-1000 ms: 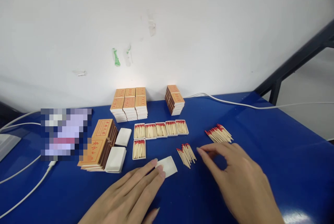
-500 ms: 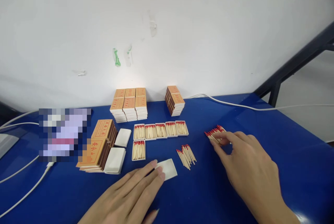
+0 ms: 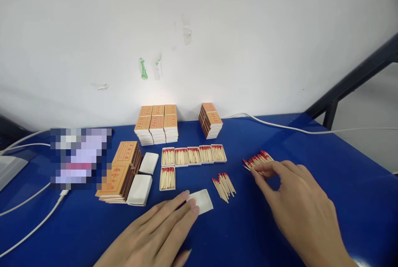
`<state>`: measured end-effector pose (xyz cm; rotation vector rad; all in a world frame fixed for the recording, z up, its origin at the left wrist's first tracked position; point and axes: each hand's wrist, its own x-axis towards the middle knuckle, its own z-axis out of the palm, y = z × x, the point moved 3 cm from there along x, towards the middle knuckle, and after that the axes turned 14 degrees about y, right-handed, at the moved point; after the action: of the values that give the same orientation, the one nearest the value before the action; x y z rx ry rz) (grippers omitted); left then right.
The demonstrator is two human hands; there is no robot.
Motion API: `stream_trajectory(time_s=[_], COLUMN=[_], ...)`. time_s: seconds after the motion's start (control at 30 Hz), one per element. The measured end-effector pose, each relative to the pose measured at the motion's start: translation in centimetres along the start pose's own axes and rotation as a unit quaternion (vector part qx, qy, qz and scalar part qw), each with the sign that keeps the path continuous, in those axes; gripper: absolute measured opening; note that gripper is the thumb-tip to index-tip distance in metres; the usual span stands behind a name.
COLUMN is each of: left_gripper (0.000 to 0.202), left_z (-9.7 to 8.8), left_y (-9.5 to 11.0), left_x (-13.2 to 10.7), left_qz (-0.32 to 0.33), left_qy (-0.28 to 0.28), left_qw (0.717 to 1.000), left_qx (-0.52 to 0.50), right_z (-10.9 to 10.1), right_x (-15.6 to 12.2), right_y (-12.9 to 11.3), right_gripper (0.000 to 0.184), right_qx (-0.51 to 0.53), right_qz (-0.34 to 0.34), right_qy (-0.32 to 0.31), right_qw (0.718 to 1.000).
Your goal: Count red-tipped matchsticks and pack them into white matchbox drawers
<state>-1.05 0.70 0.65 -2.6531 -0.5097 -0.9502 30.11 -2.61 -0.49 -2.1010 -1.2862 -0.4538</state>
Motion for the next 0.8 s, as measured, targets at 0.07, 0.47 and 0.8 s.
stream_trajectory(time_s=[0.07, 0.47, 0.8], left_gripper=[0.044, 0.042, 0.042], left_z=[0.1, 0.0, 0.0], left_y=[0.0, 0.2, 0.2], left_x=[0.0, -0.2, 0.4], left_qz=[-0.003, -0.02, -0.02], left_qy=[0.005, 0.01, 0.017], left_qw=[1.0, 1.0, 1.0], left_qx=[-0.001, 0.001, -0.001], right_z=[-0.2, 0.3, 0.1], right_x=[-0.1, -1.3, -0.9], right_y=[-0.2, -3.3, -3.7], right_gripper=[0.058, 0.032, 0.027], right_qx=[0.031, 0.135, 0.156], right_qz=[0.021, 0.133, 0.127], right_qy=[-0.019, -0.18, -0.163], right_qw=[0.999, 0.965, 0.966])
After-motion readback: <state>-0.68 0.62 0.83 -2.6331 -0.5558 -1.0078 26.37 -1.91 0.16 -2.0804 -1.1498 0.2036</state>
